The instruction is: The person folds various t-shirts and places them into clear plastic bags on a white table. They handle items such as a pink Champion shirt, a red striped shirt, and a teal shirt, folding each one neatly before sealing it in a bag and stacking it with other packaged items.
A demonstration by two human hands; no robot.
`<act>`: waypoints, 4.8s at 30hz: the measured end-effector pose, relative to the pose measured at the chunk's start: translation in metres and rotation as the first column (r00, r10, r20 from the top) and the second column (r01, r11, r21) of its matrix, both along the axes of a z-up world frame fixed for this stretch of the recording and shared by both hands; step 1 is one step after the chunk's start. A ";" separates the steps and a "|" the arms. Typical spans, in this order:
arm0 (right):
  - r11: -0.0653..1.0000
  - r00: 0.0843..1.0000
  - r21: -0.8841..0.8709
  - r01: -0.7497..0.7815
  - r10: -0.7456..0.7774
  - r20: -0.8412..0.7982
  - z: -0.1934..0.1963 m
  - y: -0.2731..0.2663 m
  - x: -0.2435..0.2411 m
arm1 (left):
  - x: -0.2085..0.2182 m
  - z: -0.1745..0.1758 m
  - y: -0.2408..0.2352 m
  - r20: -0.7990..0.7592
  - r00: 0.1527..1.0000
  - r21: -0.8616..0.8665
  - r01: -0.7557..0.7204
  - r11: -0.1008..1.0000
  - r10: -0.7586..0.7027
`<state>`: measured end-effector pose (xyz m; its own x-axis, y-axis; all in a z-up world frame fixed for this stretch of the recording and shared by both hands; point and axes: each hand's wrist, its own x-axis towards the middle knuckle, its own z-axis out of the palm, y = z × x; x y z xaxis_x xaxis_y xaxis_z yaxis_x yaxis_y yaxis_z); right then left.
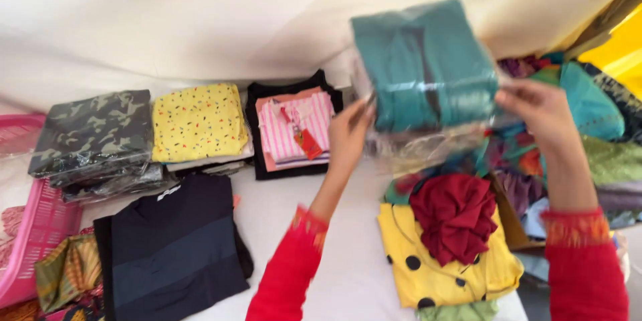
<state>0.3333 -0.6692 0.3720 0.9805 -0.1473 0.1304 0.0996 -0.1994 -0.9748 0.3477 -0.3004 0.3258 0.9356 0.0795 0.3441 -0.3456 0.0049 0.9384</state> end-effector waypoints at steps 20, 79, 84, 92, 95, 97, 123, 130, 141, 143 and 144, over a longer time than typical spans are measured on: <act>0.684 0.957 -0.729 0.015 0.203 0.209 -0.036 0.009 0.215 | 0.200 -0.011 -0.127 0.347 0.934 0.803 -0.342 0.488 0.083; 0.524 0.804 -0.685 -0.505 0.574 -0.153 -0.216 0.279 -0.247 | -0.407 -0.483 0.199 -0.302 0.946 0.704 0.135 0.697 0.122; 0.443 0.811 -0.714 -0.542 0.497 -0.308 -0.236 0.366 -0.238 | -0.342 -0.282 0.203 -0.113 0.985 0.827 0.019 0.561 0.133; 0.254 0.747 -0.712 -0.654 0.363 -0.557 -0.262 0.473 -0.251 | -0.302 -0.078 0.371 0.343 0.857 0.761 -0.493 0.421 0.384; 0.241 0.793 -0.757 -0.608 0.236 -0.562 -0.271 0.482 -0.262 | -0.310 -0.056 0.453 0.399 0.748 0.755 -0.596 0.274 0.530; 0.319 0.778 -0.710 -0.627 0.230 -0.584 -0.274 0.479 -0.263 | -0.314 -0.050 0.521 0.541 0.615 0.731 -0.681 0.039 0.574; 0.425 0.819 -0.720 -0.549 0.100 -0.565 -0.273 0.493 -0.269 | -0.206 -0.175 0.921 -0.766 0.104 0.593 0.495 0.635 0.634; 0.430 0.816 -0.719 -0.546 0.077 -0.573 -0.269 0.496 -0.270 | -0.193 -0.245 0.947 -0.335 0.398 0.928 -0.015 0.371 0.854; 0.465 0.828 -0.716 -0.522 0.073 -0.556 -0.273 0.498 -0.273 | -0.195 -0.198 0.919 -0.063 0.523 0.984 0.176 -0.035 0.850; 0.464 0.831 -0.718 -0.519 0.078 -0.550 -0.274 0.497 -0.273 | -0.200 -0.188 0.918 0.133 0.544 0.988 -0.004 -0.156 0.828; 0.466 0.823 -0.710 -0.528 0.075 -0.563 -0.274 0.497 -0.274 | -0.203 -0.170 0.910 0.349 0.552 0.936 -0.246 -0.253 0.757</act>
